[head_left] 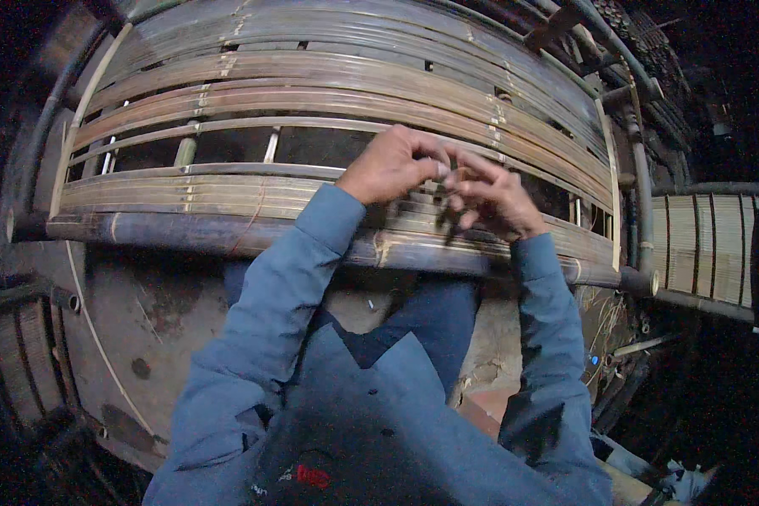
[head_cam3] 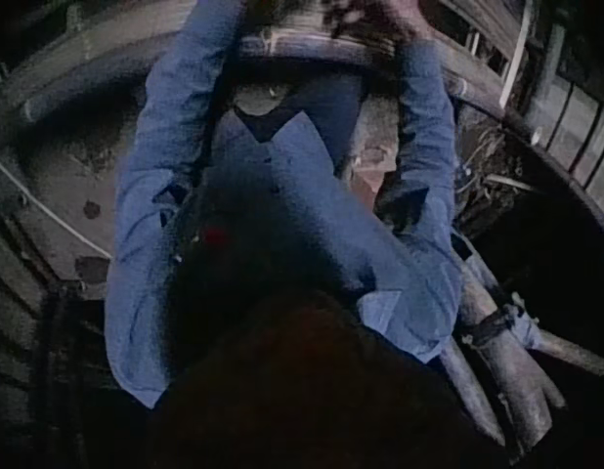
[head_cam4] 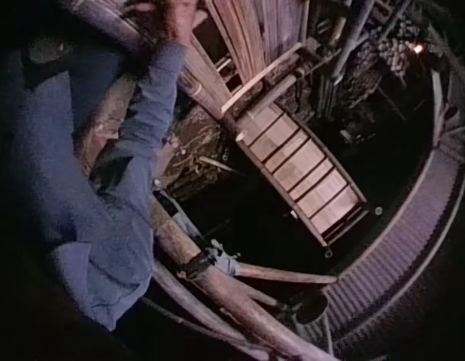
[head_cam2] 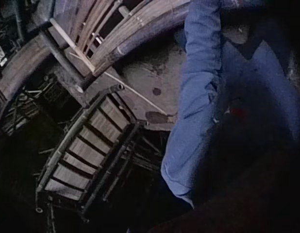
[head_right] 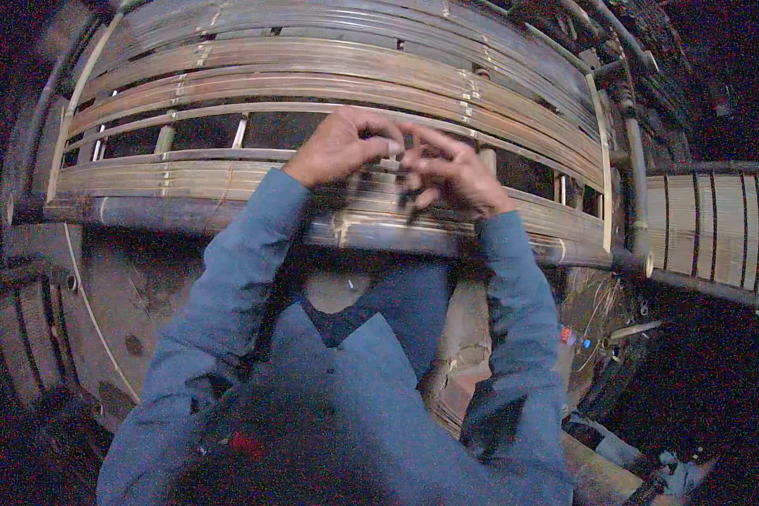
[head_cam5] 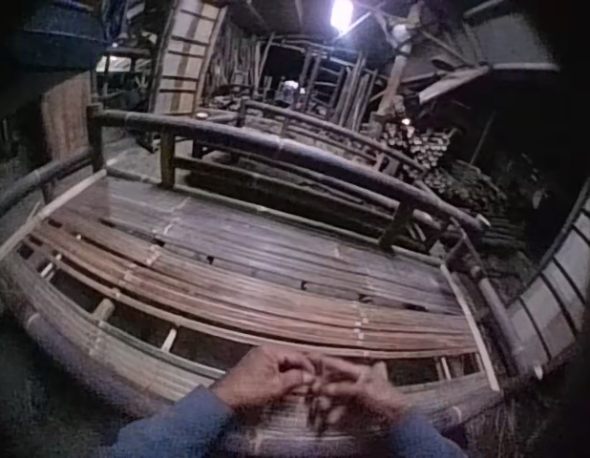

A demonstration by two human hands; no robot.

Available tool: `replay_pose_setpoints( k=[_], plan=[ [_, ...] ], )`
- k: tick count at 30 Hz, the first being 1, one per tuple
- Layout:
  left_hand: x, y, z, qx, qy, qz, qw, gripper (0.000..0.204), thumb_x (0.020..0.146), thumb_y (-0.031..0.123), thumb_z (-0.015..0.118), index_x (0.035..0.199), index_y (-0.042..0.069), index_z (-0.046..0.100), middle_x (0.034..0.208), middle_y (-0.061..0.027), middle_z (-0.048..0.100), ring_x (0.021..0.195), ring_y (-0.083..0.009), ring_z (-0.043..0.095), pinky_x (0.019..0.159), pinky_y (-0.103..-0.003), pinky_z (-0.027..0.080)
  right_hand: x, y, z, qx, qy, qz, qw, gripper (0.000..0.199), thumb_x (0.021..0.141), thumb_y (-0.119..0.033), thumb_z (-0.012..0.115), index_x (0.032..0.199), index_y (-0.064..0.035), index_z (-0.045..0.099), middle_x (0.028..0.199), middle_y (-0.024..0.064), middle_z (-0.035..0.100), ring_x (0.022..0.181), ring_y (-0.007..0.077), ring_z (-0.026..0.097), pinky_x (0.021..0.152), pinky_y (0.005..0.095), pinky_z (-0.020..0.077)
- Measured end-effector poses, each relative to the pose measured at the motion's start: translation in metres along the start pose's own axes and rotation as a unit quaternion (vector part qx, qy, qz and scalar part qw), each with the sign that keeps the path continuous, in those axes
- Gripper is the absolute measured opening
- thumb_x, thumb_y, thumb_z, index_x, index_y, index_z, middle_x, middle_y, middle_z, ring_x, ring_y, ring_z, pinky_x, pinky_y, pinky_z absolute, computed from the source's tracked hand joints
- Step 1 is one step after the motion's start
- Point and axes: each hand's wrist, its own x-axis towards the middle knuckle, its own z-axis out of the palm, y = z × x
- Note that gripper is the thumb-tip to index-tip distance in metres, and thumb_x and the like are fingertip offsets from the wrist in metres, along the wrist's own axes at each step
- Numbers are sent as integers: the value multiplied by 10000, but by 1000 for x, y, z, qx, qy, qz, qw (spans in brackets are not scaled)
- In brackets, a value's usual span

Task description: The person weaves a bamboo mat by threading thin bamboo strips through a frame made of thicker bamboo poles, using their hands to guide the strips and pull strings taut.

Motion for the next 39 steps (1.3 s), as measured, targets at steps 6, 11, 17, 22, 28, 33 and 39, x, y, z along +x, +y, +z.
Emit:
replay_pose_setpoints(
  k=[6,11,17,22,28,33,39],
  plan=[
    [2,29,8,82,-18,16,996,206,867,210,721,897,8,754,765,-89,706,722,-158,652,703,-332,525,-52,-8,-44,-652,216,-237,687,220,780,-251,799,867,-63,726,1055,96,636,996,318,611,847,414,494],
    [12,6,43,181,62,-24,981,336,890,389,694,855,61,757,764,-190,689,749,-373,677,714,-470,523,-162,-50,-100,-695,458,-208,514,189,800,-234,763,861,-60,720,957,139,659,870,322,647,772,413,519],
    [15,21,77,245,118,-26,962,373,898,446,660,827,97,770,792,-201,697,781,-408,677,757,-506,525,-303,-85,-149,-714,580,-132,368,257,935,-189,672,1048,41,694,1138,209,659,1021,354,640,914,387,499],
    [14,15,79,300,142,-8,943,376,898,435,652,827,87,775,813,-205,708,797,-403,693,785,-506,533,-328,-73,-149,-381,638,-301,597,272,932,-213,688,1051,31,689,1162,180,651,1002,266,643,920,363,509],
    [10,17,50,323,224,-6,919,279,891,345,659,927,87,758,957,-210,711,921,-391,680,861,-498,515,-378,-96,-86,-169,537,-292,773,374,1035,-136,495,1396,-39,485,1185,114,566,898,126,618,752,219,529],
    [-19,54,103,234,266,223,908,343,835,261,720,1126,86,680,1123,-178,654,1079,-375,602,942,-484,466,-523,-144,-100,-184,646,-263,692,529,1031,-150,481,1532,-36,356,1388,151,542,1000,127,621,752,177,523],
    [-73,66,202,156,171,213,949,312,867,269,708,1119,90,663,1069,-129,661,1064,-344,607,1013,-467,425,-609,-141,-117,-264,533,-275,755,778,950,-178,612,1583,-9,194,1426,133,479,950,92,574,695,156,481]
  ],
)
